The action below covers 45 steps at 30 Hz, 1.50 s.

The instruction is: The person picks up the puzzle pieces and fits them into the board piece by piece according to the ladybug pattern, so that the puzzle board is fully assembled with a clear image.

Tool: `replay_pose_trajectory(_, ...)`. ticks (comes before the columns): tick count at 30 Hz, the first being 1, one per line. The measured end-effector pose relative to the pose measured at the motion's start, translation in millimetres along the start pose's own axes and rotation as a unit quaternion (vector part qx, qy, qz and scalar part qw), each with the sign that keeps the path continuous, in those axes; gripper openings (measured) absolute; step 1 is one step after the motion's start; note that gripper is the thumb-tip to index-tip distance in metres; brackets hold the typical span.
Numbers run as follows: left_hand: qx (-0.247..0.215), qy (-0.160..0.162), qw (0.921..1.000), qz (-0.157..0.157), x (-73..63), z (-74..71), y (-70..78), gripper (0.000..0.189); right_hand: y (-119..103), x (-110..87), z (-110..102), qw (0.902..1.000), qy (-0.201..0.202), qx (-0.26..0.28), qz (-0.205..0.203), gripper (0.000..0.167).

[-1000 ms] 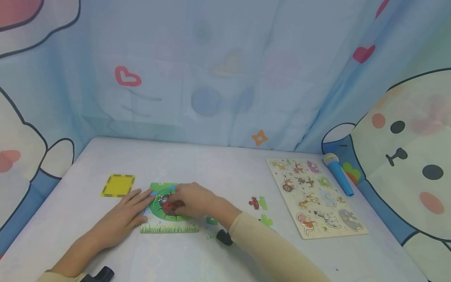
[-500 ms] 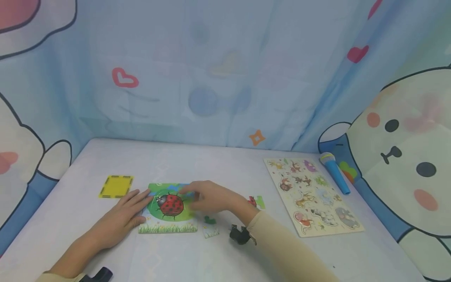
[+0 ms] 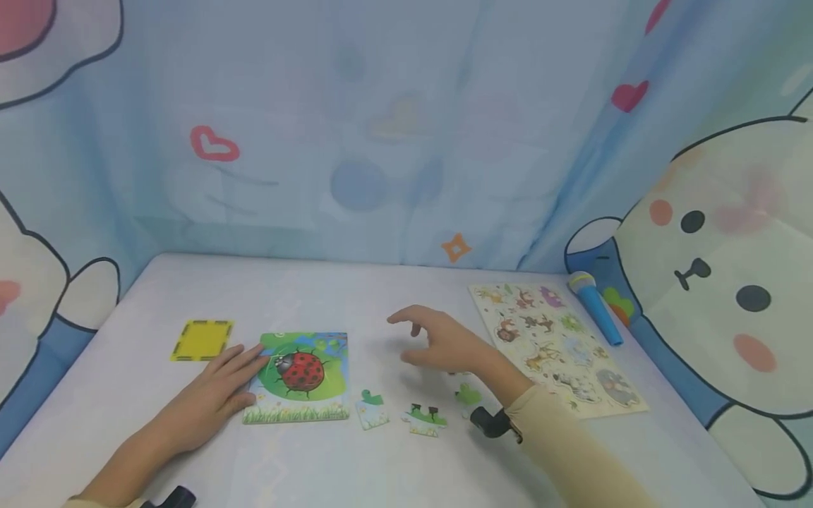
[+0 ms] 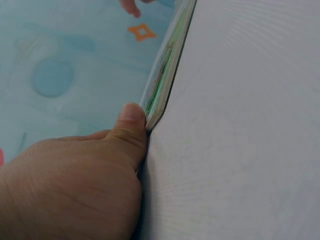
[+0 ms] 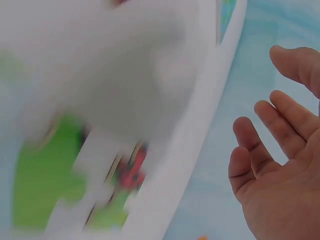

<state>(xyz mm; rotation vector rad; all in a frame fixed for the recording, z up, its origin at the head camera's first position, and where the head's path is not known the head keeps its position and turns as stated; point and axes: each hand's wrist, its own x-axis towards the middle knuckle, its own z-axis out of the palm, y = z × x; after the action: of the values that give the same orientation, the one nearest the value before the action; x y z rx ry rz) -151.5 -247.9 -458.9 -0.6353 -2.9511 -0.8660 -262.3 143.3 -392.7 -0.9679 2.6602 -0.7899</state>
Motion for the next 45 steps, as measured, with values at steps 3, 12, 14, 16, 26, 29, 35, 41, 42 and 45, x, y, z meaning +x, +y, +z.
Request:
replay_pose_trajectory(3,0.001,0.003,1.0,0.0,-1.7,0.0,-0.7,0.059,15,-11.7,-7,0.9998,0.015,0.009,0.013,0.056)
replay_pose_trajectory(12,-0.004,0.006,1.0,0.002,-2.2,3.4,-2.2,0.06,53,-46.8,-15,0.9967,0.042,-0.009,0.069,0.054)
replay_pose_trajectory(14,-0.001,0.006,1.0,0.001,-1.8,3.5,-2.6,0.06,58,-52.1,-14,0.9955,0.043,-0.022,0.082,0.051)
replay_pose_trajectory(16,0.002,0.006,1.0,0.001,-1.3,3.8,-3.3,0.06,63,-56.4,-13,0.9942,0.042,-0.039,0.091,0.048)
replay_pose_trajectory(26,0.009,0.002,1.0,0.0,0.8,3.2,-2.1,0.061,74,-65.3,-11,0.9931,0.037,-0.106,0.031,0.026)
replay_pose_trajectory(29,0.009,0.003,1.0,-0.001,0.0,1.9,-0.7,0.061,74,-63.4,-11,0.9936,0.043,-0.104,0.009,0.024)
replay_pose_trajectory(35,0.008,0.004,1.0,0.0,-0.8,0.8,-0.8,0.061,60,-49.8,-10,0.9955,0.037,-0.087,-0.006,0.019)
replay_pose_trajectory(41,0.005,0.004,1.0,0.0,-0.4,1.2,-1.6,0.062,38,-28.6,-2,0.9967,0.018,-0.078,-0.016,0.018)
replay_pose_trajectory(42,0.004,0.002,1.0,-0.002,-0.3,1.2,-1.2,0.062,34,-24.9,0,0.9967,0.014,-0.078,-0.02,0.018)
replay_pose_trajectory(45,0.002,0.0,1.0,-0.004,-0.1,0.6,0.3,0.062,23,-13.9,7,0.9957,0.005,-0.085,-0.035,0.017)
